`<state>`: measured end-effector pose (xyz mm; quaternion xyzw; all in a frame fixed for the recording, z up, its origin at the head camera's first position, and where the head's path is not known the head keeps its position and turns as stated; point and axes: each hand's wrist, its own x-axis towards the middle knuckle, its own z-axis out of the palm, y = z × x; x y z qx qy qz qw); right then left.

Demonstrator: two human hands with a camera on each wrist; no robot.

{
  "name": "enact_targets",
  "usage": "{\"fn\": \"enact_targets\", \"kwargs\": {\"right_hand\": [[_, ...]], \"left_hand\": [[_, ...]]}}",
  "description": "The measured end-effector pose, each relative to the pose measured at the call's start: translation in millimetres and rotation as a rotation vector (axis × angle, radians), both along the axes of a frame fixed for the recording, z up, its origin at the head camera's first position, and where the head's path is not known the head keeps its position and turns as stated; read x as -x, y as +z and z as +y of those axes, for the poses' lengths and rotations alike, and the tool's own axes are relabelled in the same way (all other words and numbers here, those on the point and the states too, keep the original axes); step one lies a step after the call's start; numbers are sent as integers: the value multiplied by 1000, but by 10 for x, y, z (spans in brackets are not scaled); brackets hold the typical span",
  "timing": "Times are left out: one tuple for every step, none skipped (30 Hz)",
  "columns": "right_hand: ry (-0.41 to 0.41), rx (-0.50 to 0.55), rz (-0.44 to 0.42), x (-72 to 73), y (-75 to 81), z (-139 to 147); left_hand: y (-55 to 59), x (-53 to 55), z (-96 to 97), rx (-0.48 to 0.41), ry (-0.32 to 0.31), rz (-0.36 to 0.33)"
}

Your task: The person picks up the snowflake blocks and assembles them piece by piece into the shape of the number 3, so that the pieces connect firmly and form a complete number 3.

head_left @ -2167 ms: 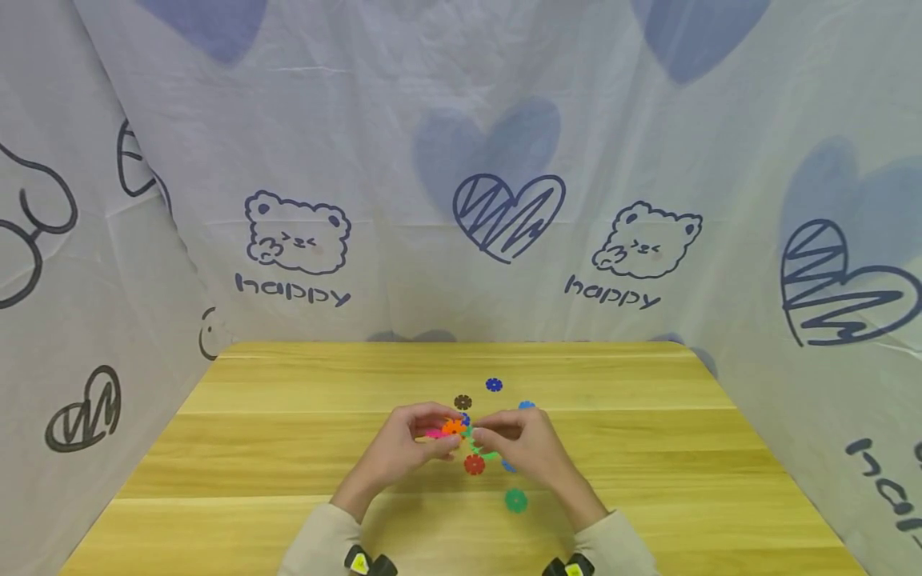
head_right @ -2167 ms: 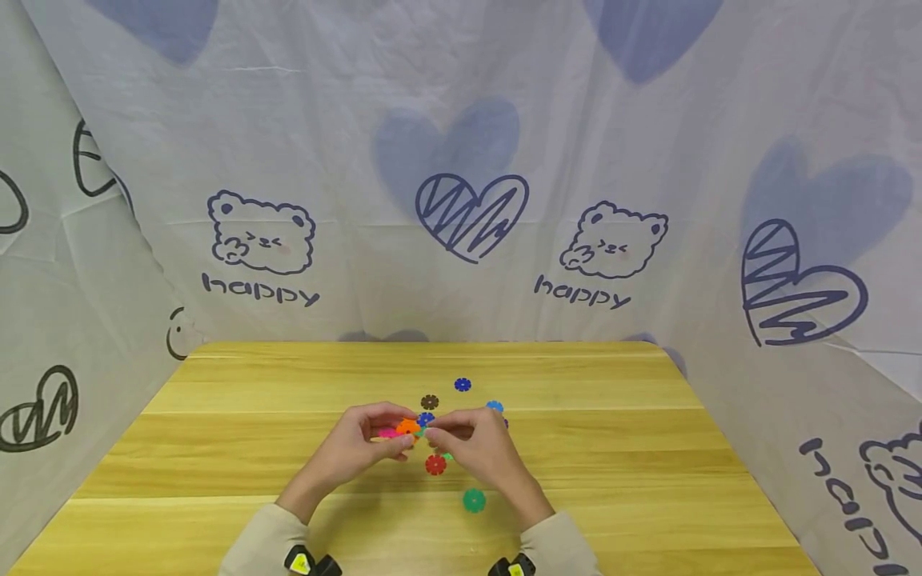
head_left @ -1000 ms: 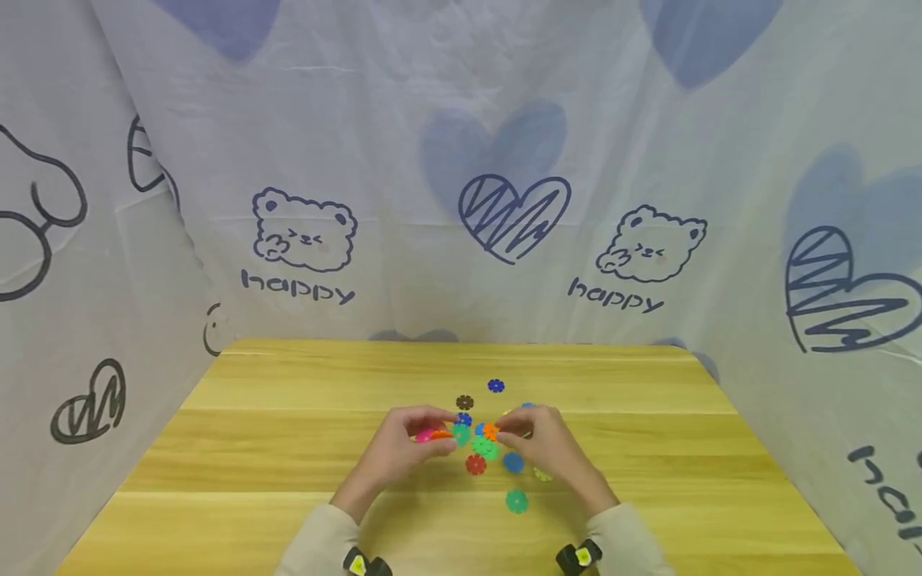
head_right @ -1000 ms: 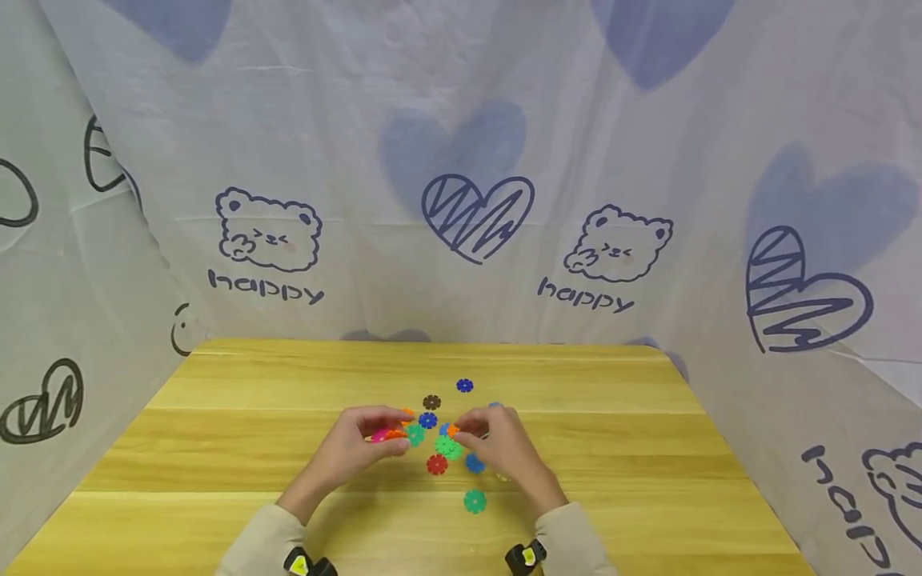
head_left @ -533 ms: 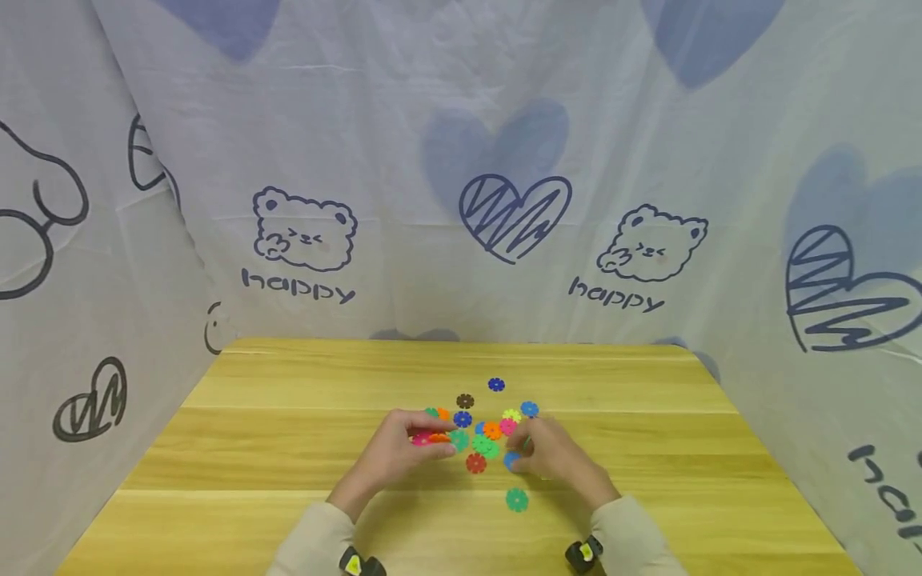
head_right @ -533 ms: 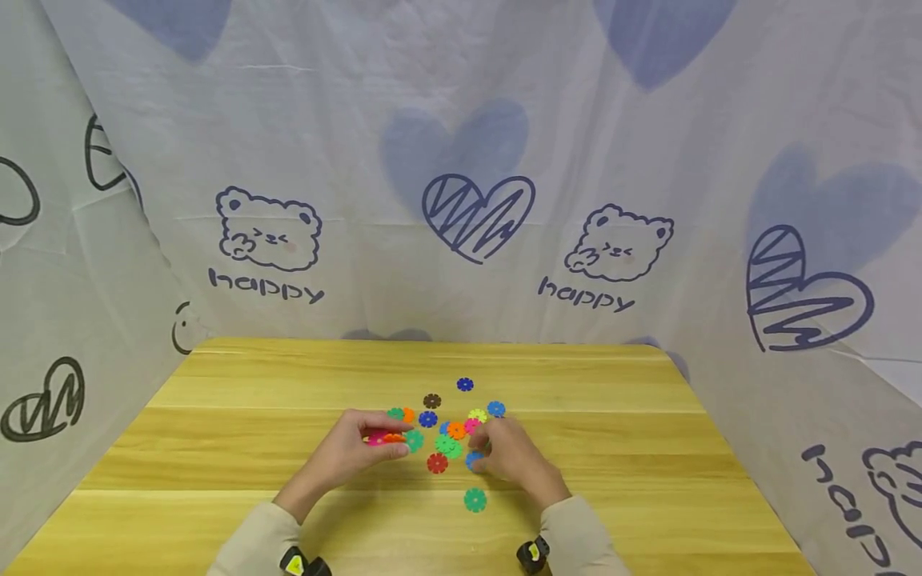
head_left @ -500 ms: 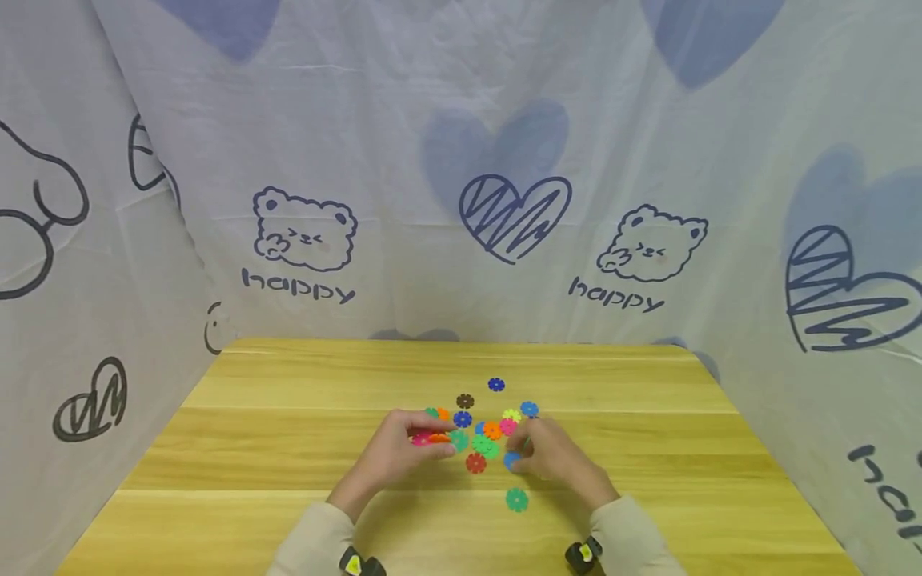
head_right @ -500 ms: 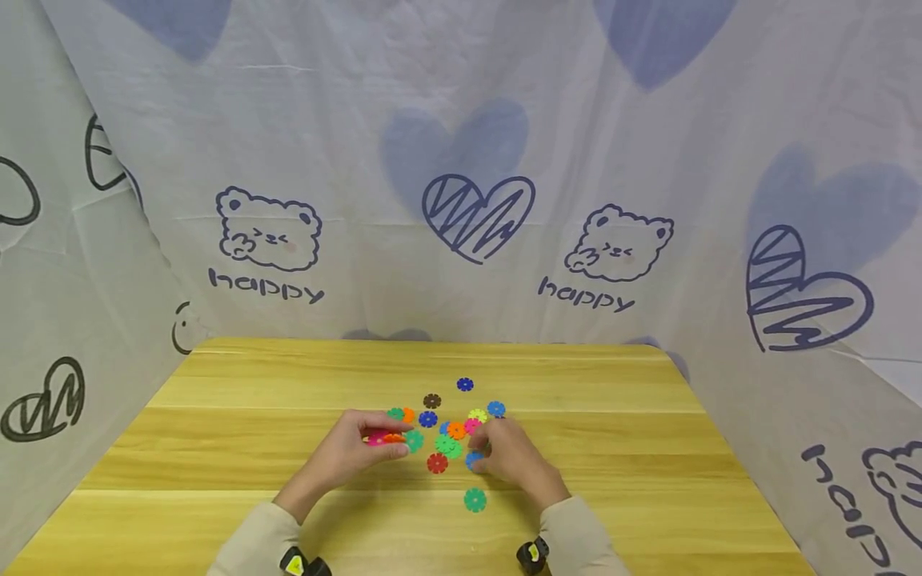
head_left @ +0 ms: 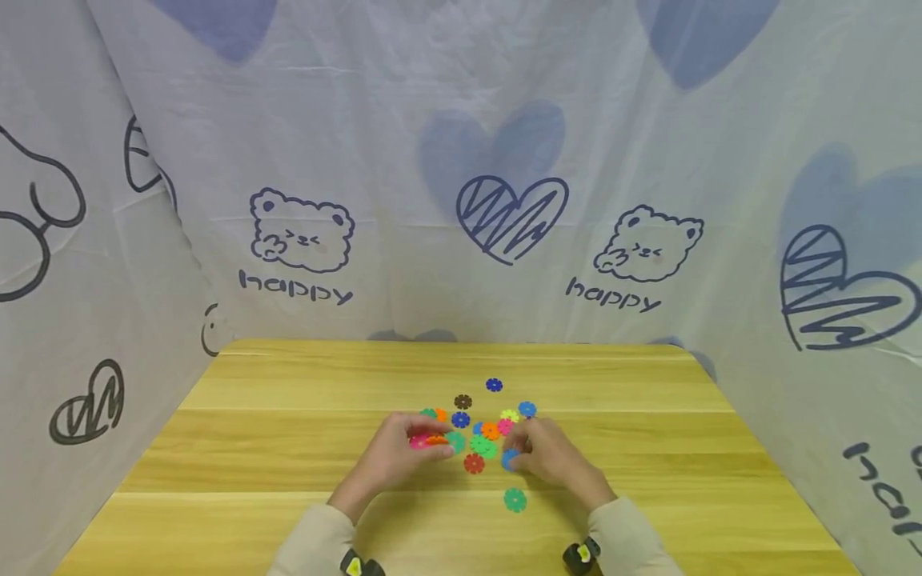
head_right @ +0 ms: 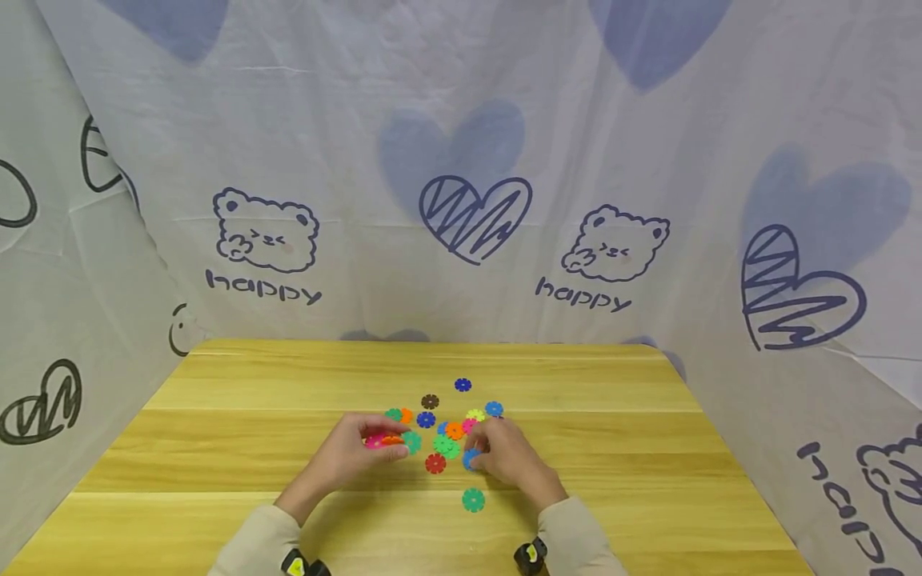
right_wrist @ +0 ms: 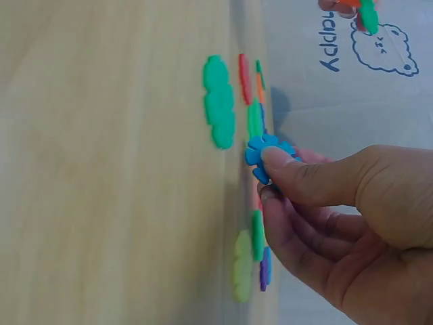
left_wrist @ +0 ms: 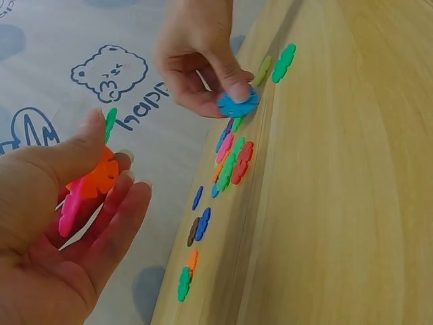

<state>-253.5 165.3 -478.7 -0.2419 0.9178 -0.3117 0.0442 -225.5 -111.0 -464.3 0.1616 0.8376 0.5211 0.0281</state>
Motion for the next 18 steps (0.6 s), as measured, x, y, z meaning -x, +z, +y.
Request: {"fn": "enact_targets", "kwargs": {"right_hand": [[-1, 14, 6, 0, 8, -5], [-2, 30, 4, -3, 18, -12], [-5, 43, 3, -8, 31, -21], [-7, 58, 3, -11, 49, -35], [-9, 76, 2, -17, 68, -49], [-11, 91, 4, -23, 89, -66], [-16, 106, 4, -34, 113, -86], [-22, 121, 7, -44, 137, -107], [-26, 135, 17, -53, 158, -126], [-27, 153, 24, -63, 178, -146], [-28, 170, 33, -77, 198, -166], [-28, 189, 41, -89, 219, -186], [-28, 206, 50, -102, 236, -204], [-22, 223, 57, -115, 251, -222], [-16, 240, 64, -129, 264, -240], [-11, 256, 67, -140, 277, -257], [-6, 269, 73, -151, 286, -275], [0, 279, 80, -159, 289, -291]], "left_hand": [[-5, 3, 3, 1, 4, 1], [-9, 5, 7, -3, 8, 1], [-11, 6, 11, -8, 12, 1], [-13, 8, 15, -13, 16, -3], [-14, 9, 18, -18, 20, -5], [-15, 11, 23, -25, 25, -7], [-16, 12, 27, -33, 29, -10], [-15, 12, 31, -41, 34, -13], [-16, 13, 33, -46, 40, -15], [-17, 14, 35, -48, 46, -15], [-18, 15, 38, -50, 52, -14], [-21, 15, 42, -50, 58, -11], [-23, 15, 45, -52, 62, -11], [-26, 16, 49, -50, 67, -11], [-29, 16, 53, -47, 70, -9], [-30, 16, 59, -45, 72, -8], [-30, 15, 66, -44, 74, -6], [-28, 15, 74, -42, 74, -2]]}}
